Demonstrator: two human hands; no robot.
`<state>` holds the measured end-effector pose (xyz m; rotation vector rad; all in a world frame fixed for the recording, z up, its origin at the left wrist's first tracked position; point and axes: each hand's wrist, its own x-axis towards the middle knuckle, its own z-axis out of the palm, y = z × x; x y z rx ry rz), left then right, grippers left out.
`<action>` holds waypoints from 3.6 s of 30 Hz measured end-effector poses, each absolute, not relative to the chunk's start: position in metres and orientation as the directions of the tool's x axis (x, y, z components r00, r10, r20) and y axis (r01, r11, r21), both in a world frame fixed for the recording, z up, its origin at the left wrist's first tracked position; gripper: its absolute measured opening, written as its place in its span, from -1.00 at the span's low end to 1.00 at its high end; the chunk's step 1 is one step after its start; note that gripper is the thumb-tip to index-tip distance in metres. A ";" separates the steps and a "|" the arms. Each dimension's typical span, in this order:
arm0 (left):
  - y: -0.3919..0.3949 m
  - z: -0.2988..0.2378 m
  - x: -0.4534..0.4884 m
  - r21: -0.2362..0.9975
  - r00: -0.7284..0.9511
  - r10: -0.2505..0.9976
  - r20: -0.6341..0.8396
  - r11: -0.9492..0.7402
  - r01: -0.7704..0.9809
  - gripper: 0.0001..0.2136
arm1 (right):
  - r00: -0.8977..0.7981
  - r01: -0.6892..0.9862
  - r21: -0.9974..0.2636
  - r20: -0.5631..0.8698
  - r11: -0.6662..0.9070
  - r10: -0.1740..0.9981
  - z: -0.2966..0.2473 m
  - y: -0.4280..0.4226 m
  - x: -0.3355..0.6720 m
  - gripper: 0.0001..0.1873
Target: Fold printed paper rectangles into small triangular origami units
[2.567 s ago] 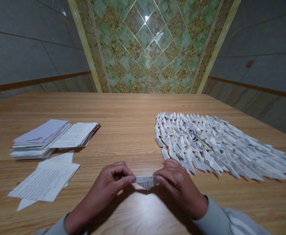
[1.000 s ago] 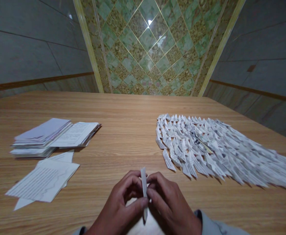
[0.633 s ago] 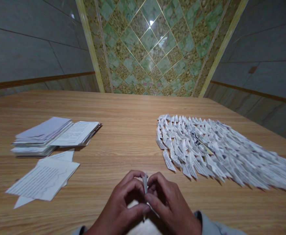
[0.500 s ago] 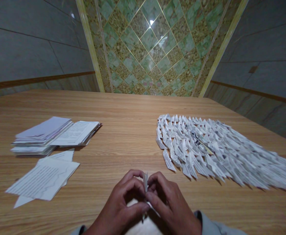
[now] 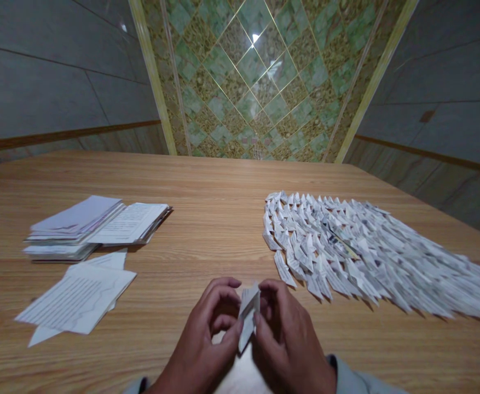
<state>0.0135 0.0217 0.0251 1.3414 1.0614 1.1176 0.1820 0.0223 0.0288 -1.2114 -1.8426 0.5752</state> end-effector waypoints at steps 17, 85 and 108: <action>0.022 0.019 0.026 0.998 0.107 0.993 0.049 -0.053 0.031 -0.85 | -0.306 0.604 -0.528 0.537 0.597 0.786 0.024 0.020 0.172 -0.65; 0.022 0.018 0.005 0.999 0.177 0.983 -0.044 0.043 0.008 -0.85 | -0.265 0.099 -0.988 0.090 0.120 0.960 0.030 0.027 0.186 -0.72; 0.023 0.022 0.009 0.977 0.181 0.976 -0.119 0.147 -0.153 -0.87 | -0.206 0.213 -0.972 0.058 0.103 0.977 0.033 0.021 0.185 -0.63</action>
